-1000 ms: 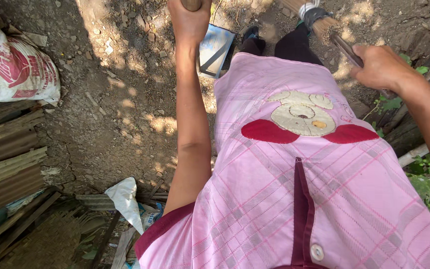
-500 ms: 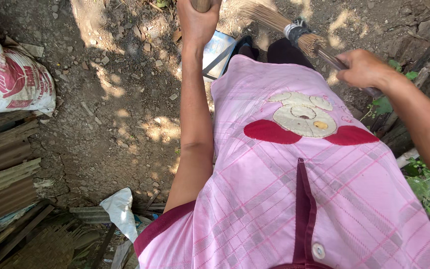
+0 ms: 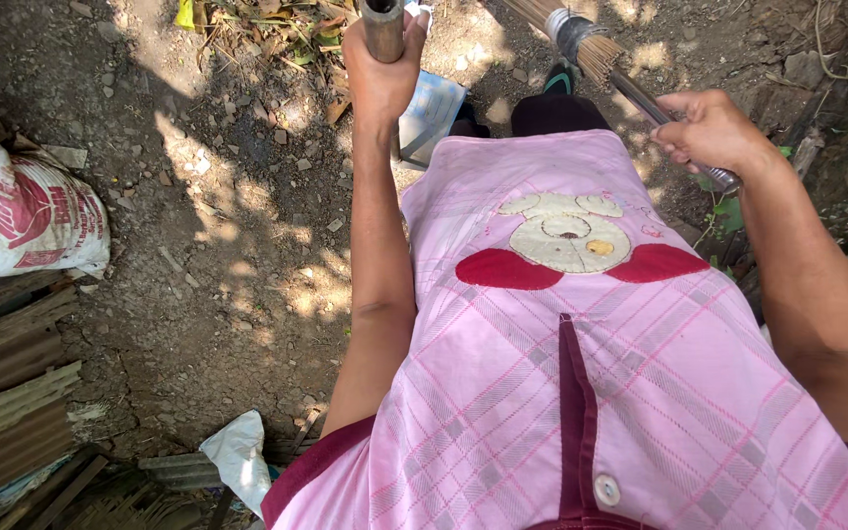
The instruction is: The person sweeps dry leaves and debris from the ground into a dustpan using a broom by hand.
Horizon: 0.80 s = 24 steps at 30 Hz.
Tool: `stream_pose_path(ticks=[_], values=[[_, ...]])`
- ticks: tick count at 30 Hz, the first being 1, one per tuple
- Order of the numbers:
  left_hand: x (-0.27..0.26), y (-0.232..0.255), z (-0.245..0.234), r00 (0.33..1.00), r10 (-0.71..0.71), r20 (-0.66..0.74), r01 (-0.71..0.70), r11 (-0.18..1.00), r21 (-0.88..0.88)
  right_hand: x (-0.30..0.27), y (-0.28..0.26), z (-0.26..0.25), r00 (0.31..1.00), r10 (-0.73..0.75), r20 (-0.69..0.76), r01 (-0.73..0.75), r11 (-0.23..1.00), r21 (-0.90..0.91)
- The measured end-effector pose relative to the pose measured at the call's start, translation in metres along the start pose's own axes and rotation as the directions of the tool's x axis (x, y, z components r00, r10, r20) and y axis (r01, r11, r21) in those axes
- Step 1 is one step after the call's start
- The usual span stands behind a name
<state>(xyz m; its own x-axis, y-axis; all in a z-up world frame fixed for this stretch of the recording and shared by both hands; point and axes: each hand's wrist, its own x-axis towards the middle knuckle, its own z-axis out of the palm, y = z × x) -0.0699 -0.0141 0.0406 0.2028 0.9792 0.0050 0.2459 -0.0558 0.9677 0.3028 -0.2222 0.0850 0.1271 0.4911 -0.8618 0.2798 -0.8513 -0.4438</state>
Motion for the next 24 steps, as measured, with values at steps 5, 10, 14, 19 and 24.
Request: stream_pose_path(ticks=[5, 10, 14, 19, 24], values=[[0.003, 0.002, 0.001, 1.0, -0.019, -0.022, 0.018, 1.0, -0.022, 0.008, 0.044, -0.036, 0.997, 0.001, -0.074, 0.019, 0.965, 0.262], [0.018, 0.018, 0.019, 0.995, 0.08, -0.059, -0.083, 0.996, -0.038, 0.045, 0.086, -0.104, 0.984, 0.022, -0.176, 0.065, 0.879, 0.473], [0.041, 0.045, 0.054, 0.997, 0.044, -0.07, -0.047, 0.998, -0.036, 0.096, 0.108, -0.156, 0.968, 0.046, -0.246, 0.104, 0.821, 0.562], [0.088, 0.072, 0.115, 0.997, -0.007, -0.071, 0.002, 0.998, -0.064, 0.166, 0.074, -0.182, 0.949, 0.11, -0.297, 0.091, 0.803, 0.59], [0.125, 0.07, 0.174, 0.996, 0.047, -0.072, -0.045, 0.999, 0.031, 0.169, 0.044, -0.191, 0.996, 0.021, -0.082, 0.037, 0.763, 0.646]])
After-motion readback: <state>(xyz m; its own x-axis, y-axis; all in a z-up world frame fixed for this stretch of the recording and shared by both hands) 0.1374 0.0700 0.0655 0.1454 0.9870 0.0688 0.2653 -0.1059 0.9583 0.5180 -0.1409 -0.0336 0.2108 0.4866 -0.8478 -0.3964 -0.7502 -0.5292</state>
